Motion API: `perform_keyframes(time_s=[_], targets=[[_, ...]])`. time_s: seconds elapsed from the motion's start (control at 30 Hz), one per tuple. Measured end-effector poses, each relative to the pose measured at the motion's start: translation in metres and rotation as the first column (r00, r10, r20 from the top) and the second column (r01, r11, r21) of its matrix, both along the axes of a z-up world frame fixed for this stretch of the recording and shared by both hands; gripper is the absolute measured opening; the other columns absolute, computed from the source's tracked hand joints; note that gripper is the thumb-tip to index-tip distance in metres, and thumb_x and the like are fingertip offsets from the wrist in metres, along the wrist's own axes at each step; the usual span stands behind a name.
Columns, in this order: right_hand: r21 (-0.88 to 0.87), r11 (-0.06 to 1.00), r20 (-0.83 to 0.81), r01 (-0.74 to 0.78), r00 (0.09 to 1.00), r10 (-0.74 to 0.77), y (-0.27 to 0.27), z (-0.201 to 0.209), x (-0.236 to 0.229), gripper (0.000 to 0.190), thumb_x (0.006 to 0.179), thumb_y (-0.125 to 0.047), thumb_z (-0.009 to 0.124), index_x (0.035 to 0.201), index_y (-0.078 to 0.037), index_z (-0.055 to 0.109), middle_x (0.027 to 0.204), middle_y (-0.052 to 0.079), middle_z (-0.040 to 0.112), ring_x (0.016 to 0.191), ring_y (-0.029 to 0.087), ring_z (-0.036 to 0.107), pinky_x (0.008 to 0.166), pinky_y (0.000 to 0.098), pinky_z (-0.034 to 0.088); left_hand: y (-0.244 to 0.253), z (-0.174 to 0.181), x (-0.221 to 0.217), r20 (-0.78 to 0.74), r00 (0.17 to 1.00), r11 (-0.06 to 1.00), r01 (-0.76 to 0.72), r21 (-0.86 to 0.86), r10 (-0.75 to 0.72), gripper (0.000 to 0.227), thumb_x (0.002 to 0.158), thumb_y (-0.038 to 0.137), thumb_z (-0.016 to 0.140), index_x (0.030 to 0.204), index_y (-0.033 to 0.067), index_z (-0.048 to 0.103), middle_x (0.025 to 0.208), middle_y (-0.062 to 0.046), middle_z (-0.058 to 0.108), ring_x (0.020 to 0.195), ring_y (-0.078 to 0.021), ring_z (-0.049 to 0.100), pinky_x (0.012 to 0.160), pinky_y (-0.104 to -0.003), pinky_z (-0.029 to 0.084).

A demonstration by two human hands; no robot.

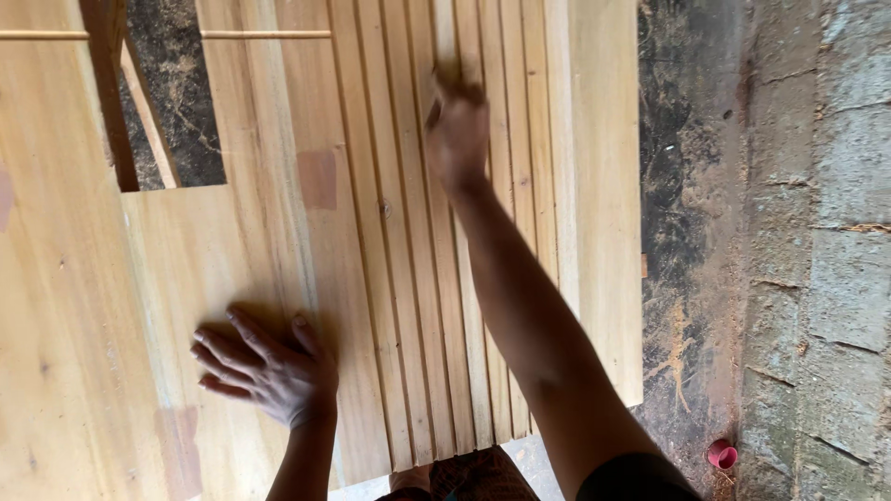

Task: The person sands the surface of a large wooden panel using a sanding block. They move the block back and forth along the grain, covering multiple sections of the panel.

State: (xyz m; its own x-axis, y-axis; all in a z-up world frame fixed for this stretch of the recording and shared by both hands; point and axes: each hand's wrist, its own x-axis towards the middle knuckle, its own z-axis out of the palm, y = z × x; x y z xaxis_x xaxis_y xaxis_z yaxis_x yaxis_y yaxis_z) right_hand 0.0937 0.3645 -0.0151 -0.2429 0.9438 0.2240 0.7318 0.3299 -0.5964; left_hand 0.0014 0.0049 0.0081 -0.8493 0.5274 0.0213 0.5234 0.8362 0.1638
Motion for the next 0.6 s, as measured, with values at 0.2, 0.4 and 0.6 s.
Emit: perform_keyframes(time_s=[0.2, 0.4, 0.6], targets=[[0.24, 0.967, -0.034, -0.08, 0.995, 0.091, -0.151, 0.021, 0.063, 0.043, 0.088, 0.013, 0.055, 0.127, 0.0, 0.068, 0.11, 0.02, 0.074, 0.098, 0.031, 0.071, 0.097, 0.0424, 0.057, 0.001, 0.0, -0.001, -0.01, 1.0, 1.0, -0.005, 0.001, 0.005, 0.082, 0.11, 0.064, 0.035, 0.171, 0.0116, 0.019, 0.171, -0.035, 0.015, 0.159, -0.0544, 0.01, 0.122, -0.079, 0.01], [0.089, 0.996, -0.011, -0.027, 1.0, 0.028, -0.196, 0.038, 0.092, 0.037, 0.091, 0.005, 0.063, 0.127, -0.001, 0.069, 0.1, 0.019, 0.074, 0.091, 0.032, 0.069, 0.092, 0.0441, 0.054, -0.006, -0.008, 0.001, -0.007, 1.0, 1.0, 0.002, 0.028, -0.002, 0.083, 0.108, 0.063, 0.041, 0.17, 0.0129, 0.019, 0.171, -0.034, 0.015, 0.158, -0.0543, 0.011, 0.122, -0.078, 0.01], [0.166, 0.98, 0.073, -0.113, 0.992, 0.102, -0.201, 0.059, 0.105, 0.043, 0.094, -0.005, 0.063, 0.137, -0.005, 0.06, 0.104, 0.018, 0.074, 0.096, 0.034, 0.07, 0.087, 0.043, 0.054, 0.022, 0.008, -0.016, -0.015, 0.993, 0.99, 0.116, 0.076, -0.115, 0.084, 0.101, 0.063, 0.046, 0.166, 0.0155, 0.022, 0.167, -0.033, 0.018, 0.157, -0.0529, 0.014, 0.12, -0.077, 0.009]])
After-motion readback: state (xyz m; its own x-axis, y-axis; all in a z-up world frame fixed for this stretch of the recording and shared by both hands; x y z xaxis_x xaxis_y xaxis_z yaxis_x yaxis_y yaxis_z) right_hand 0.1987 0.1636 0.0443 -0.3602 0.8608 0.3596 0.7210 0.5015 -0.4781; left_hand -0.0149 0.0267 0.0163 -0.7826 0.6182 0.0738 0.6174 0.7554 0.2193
